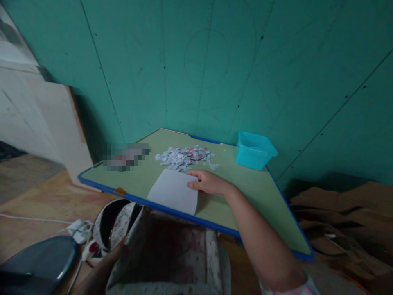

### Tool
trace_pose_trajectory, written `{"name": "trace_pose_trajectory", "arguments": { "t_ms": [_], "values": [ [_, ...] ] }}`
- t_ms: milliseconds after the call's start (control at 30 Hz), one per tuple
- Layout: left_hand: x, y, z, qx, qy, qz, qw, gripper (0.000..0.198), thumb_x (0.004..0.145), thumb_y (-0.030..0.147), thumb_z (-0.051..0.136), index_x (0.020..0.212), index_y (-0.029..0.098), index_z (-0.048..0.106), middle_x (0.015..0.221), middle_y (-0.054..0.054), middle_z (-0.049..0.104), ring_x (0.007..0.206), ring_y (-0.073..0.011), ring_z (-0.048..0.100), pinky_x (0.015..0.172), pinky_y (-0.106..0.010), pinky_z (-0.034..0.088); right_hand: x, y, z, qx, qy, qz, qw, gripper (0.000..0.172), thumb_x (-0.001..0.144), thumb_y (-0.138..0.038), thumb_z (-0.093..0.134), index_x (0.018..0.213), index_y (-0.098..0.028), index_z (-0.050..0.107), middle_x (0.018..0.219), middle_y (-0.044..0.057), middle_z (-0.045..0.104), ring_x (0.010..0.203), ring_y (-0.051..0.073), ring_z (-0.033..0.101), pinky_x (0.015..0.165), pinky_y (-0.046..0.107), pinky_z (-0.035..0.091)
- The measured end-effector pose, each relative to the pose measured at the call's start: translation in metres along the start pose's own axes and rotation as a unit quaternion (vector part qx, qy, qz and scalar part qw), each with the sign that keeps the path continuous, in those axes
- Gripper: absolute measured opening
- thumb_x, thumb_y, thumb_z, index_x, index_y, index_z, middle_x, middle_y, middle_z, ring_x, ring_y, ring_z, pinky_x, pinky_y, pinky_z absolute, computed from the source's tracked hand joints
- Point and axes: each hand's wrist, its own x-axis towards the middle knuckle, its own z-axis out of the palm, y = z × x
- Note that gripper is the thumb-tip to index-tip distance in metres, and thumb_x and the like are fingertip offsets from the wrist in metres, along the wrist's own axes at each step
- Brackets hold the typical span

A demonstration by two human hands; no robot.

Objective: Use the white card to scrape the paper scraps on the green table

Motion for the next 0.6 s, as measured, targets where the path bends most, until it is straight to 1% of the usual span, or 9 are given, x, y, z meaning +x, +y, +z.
{"name": "trace_pose_trajectory", "arguments": {
  "t_ms": [67, 133, 233, 300, 367, 400, 467, 500, 600],
  "values": [
    [0.001, -0.003, 0.001, -0.001, 0.014, 0.028, 1.0, 0.052, 0.044, 0.014, 0.066, 0.095, 0.023, 0.059, 0.053, 0.005, 0.065, 0.093, -0.0295, 0.058, 0.071, -0.031, 0.048, -0.002, -0.003, 0.001, -0.011, -0.003, -0.015, 1.0, 0.039, 0.072, -0.032, 0.053, 0.108, -0.018, 0.048, 0.086, 0.003, 0.057, 0.064, 0.008, 0.051, 0.051, 0.018, 0.038],
    [0.003, -0.004, 0.002, -0.006, 0.024, 0.036, 0.999, 0.056, 0.043, 0.013, 0.065, 0.098, 0.023, 0.058, 0.054, 0.005, 0.066, 0.091, -0.0299, 0.059, 0.069, -0.031, 0.049, -0.004, -0.007, 0.001, -0.018, -0.008, -0.026, 0.999, 0.038, 0.072, -0.032, 0.052, 0.108, -0.019, 0.048, 0.082, 0.001, 0.055, 0.058, 0.007, 0.047, 0.047, 0.017, 0.036],
    [0.004, -0.004, 0.004, 0.0, 0.046, -0.001, 0.999, 0.07, 0.04, 0.007, 0.063, 0.108, 0.021, 0.052, 0.054, 0.004, 0.067, 0.089, -0.031, 0.06, 0.068, -0.033, 0.05, -0.009, -0.013, 0.002, -0.019, -0.014, -0.031, 0.999, 0.038, 0.072, -0.033, 0.053, 0.107, -0.019, 0.049, 0.077, 0.0, 0.053, 0.054, 0.006, 0.044, 0.046, 0.017, 0.035],
    [0.003, -0.004, 0.006, 0.0, 0.05, -0.022, 0.999, 0.074, 0.041, 0.007, 0.062, 0.113, 0.02, 0.049, 0.057, 0.003, 0.068, 0.086, -0.032, 0.061, 0.07, -0.036, 0.05, -0.011, -0.016, 0.002, -0.024, -0.018, -0.031, 0.999, 0.037, 0.072, -0.034, 0.053, 0.106, -0.019, 0.051, 0.076, 0.0, 0.052, 0.054, 0.005, 0.043, 0.046, 0.017, 0.035],
    [0.002, -0.002, 0.007, -0.012, 0.042, -0.017, 0.999, 0.074, 0.043, 0.01, 0.063, 0.115, 0.019, 0.047, 0.059, 0.001, 0.07, 0.086, -0.0323, 0.061, 0.071, -0.037, 0.049, -0.011, -0.016, 0.003, -0.029, -0.018, -0.032, 0.999, 0.037, 0.071, -0.035, 0.053, 0.105, -0.018, 0.052, 0.076, 0.0, 0.053, 0.054, 0.006, 0.043, 0.046, 0.017, 0.035],
    [0.002, -0.001, 0.008, -0.017, 0.042, -0.01, 0.999, 0.076, 0.042, 0.01, 0.063, 0.115, 0.019, 0.046, 0.06, 0.001, 0.07, 0.089, -0.032, 0.06, 0.071, -0.036, 0.049, -0.011, -0.016, 0.002, -0.03, -0.013, -0.03, 0.999, 0.037, 0.071, -0.035, 0.054, 0.104, -0.018, 0.052, 0.077, 0.0, 0.053, 0.055, 0.006, 0.043, 0.047, 0.017, 0.035],
    [-0.001, 0.003, 0.01, -0.017, 0.048, -0.008, 0.999, 0.081, 0.038, 0.006, 0.064, 0.116, 0.017, 0.046, 0.062, 0.0, 0.071, 0.095, -0.0309, 0.057, 0.07, -0.03, 0.049, -0.01, -0.014, 0.001, -0.024, 0.012, -0.024, 0.999, 0.038, 0.07, -0.035, 0.055, 0.104, -0.019, 0.052, 0.079, 0.001, 0.054, 0.057, 0.007, 0.046, 0.048, 0.018, 0.037],
    [-0.004, 0.005, 0.012, -0.012, 0.052, -0.019, 0.998, 0.084, 0.036, 0.003, 0.064, 0.116, 0.017, 0.045, 0.062, 0.0, 0.071, 0.096, -0.0305, 0.057, 0.069, -0.029, 0.049, -0.009, -0.013, 0.0, -0.015, 0.033, -0.021, 0.999, 0.038, 0.069, -0.035, 0.055, 0.104, -0.019, 0.052, 0.079, 0.001, 0.055, 0.059, 0.008, 0.047, 0.049, 0.019, 0.037],
    [-0.021, 0.009, 0.02, -0.025, 0.027, -0.075, 0.997, 0.083, 0.039, 0.008, 0.064, 0.118, 0.021, 0.043, 0.073, 0.0, 0.072, 0.092, -0.0299, 0.059, 0.068, -0.031, 0.049, -0.006, -0.01, -0.007, 0.048, 0.13, -0.027, 0.99, 0.038, 0.068, -0.03, 0.056, 0.103, -0.019, 0.052, 0.085, 0.003, 0.057, 0.068, 0.011, 0.051, 0.058, 0.022, 0.041]
  ]
}}
